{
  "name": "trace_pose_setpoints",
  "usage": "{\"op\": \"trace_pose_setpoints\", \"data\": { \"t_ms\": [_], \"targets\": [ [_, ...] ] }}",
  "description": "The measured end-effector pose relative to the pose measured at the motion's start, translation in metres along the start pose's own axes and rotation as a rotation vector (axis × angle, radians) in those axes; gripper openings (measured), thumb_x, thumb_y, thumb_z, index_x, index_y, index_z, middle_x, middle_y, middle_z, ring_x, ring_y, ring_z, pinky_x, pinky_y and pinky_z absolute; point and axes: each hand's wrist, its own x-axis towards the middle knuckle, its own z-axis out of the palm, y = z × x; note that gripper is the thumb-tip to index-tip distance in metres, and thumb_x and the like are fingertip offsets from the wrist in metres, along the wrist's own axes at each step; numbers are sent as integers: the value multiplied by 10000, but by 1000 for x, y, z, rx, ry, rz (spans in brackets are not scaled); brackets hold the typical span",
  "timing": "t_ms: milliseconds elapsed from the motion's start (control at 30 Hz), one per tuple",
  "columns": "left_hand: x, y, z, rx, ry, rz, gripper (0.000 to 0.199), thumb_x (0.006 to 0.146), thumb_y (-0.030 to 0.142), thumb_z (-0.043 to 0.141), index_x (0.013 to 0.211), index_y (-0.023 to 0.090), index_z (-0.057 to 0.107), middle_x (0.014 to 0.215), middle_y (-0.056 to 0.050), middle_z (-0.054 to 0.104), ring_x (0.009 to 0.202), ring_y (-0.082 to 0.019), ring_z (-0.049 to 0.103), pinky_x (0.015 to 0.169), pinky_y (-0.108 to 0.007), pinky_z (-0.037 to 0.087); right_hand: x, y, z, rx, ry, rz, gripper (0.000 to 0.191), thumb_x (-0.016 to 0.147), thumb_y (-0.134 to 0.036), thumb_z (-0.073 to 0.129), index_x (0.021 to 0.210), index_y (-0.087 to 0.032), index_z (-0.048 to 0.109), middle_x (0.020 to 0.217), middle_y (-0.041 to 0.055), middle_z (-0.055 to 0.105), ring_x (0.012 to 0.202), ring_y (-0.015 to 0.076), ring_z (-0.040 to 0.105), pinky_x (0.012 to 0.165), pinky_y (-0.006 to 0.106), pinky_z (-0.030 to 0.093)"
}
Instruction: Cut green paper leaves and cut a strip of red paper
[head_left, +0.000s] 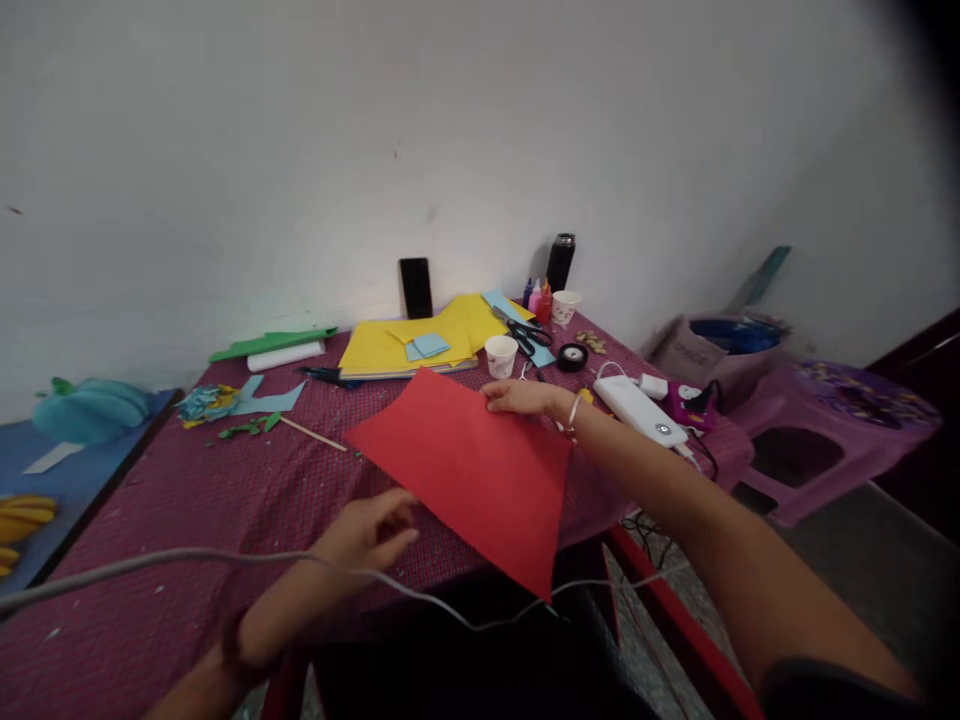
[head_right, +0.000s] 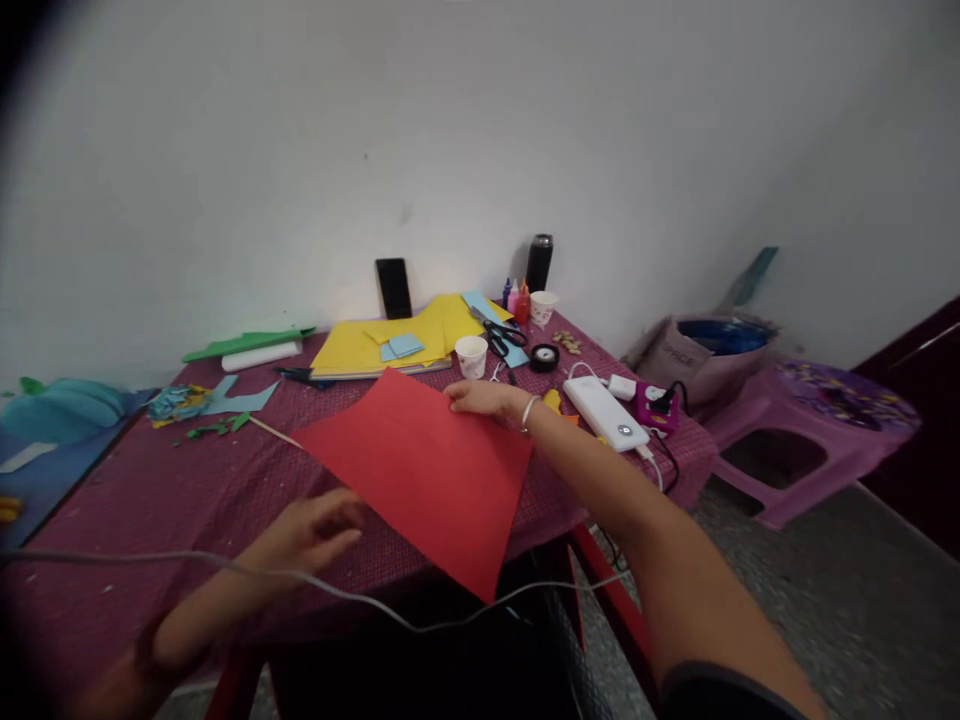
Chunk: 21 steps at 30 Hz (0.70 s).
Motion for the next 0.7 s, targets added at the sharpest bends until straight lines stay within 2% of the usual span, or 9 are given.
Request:
{"op": "trace_pose_setpoints", "data": {
  "t_ms": [100, 167, 233, 300, 400, 500, 567, 633, 700],
  "targets": [
    [-16, 4, 11, 646, 163, 241, 191, 879, 143, 444, 856, 179, 630, 787, -50, 668, 718, -160, 607, 677, -280, 454, 26, -11, 3, -174, -117, -42, 195, 726, -58, 520, 826, -149, 661, 805, 0, 706, 724, 137, 619, 701, 252, 489],
    [-23, 4, 13, 905, 228, 348, 208, 888, 126, 445, 800, 181, 625, 726, -40, 643, 681, -167, 579, 670, -296, 437, 43, -18, 12, -286, -181, -68, 237, 720, -28, 515, 835, -149, 684, 834, 5, 721, 753, 144, 627, 715, 254, 482],
    [-26, 3, 12, 1010, 243, 399, 213, 891, 120, 448, 926, 181, 650, 815, -55, 675, 759, -189, 599, 735, -327, 447, 57, -25, 24, -393, -221, -88, 251, 714, -7, 524, 822, -150, 699, 838, 9, 730, 766, 151, 632, 725, 258, 478],
    [-26, 0, 10, 1031, 207, 409, 300, 887, 106, 439, 1097, 184, 640, 1011, -89, 696, 940, -225, 614, 861, -377, 444, 67, -32, 34, -484, -232, -105, 242, 708, 4, 551, 813, -148, 708, 822, 16, 734, 769, 161, 639, 736, 265, 483],
    [-22, -1, 9, 1005, 31, 328, 333, 865, 72, 449, 1101, 179, 657, 1135, -111, 681, 1044, -248, 610, 904, -398, 453, 63, -43, 42, -579, -146, -137, 289, 735, -35, 612, 991, -132, 704, 991, 80, 729, 914, 211, 653, 844, 320, 487],
    [-18, 7, 8, 955, -153, 150, 316, 841, 41, 454, 1034, 161, 674, 1083, -113, 698, 955, -246, 649, 816, -376, 502, 26, -49, 37, -620, 48, -187, 455, 855, -174, 592, 1302, -105, 545, 1348, 184, 550, 1233, 271, 518, 1050, 420, 373],
    [-16, 16, 6, 913, -207, 45, 318, 842, 45, 446, 1032, 165, 671, 1058, -112, 701, 928, -249, 658, 800, -378, 513, -20, -45, 28, -560, 111, -285, 534, 897, -300, 584, 1387, -125, 462, 1422, 170, 485, 1307, 255, 457, 1099, 412, 333],
    [-15, 24, 3, 869, -218, -14, 311, 846, 54, 428, 991, 171, 677, 1010, -108, 705, 902, -242, 661, 800, -372, 515, -76, -34, 19, -395, -25, -336, 669, 861, -391, 645, 1444, -177, 394, 1458, 121, 467, 1315, 232, 463, 1098, 369, 352],
    [-14, 30, 0, 823, -218, -42, 309, 849, 65, 405, 929, 174, 683, 962, -102, 705, 886, -232, 663, 810, -363, 512, -129, -20, 16, -315, -126, -308, 813, 778, -422, 734, 1468, -199, 367, 1487, 96, 440, 1355, 243, 420, 1126, 355, 315]
  ]
}}
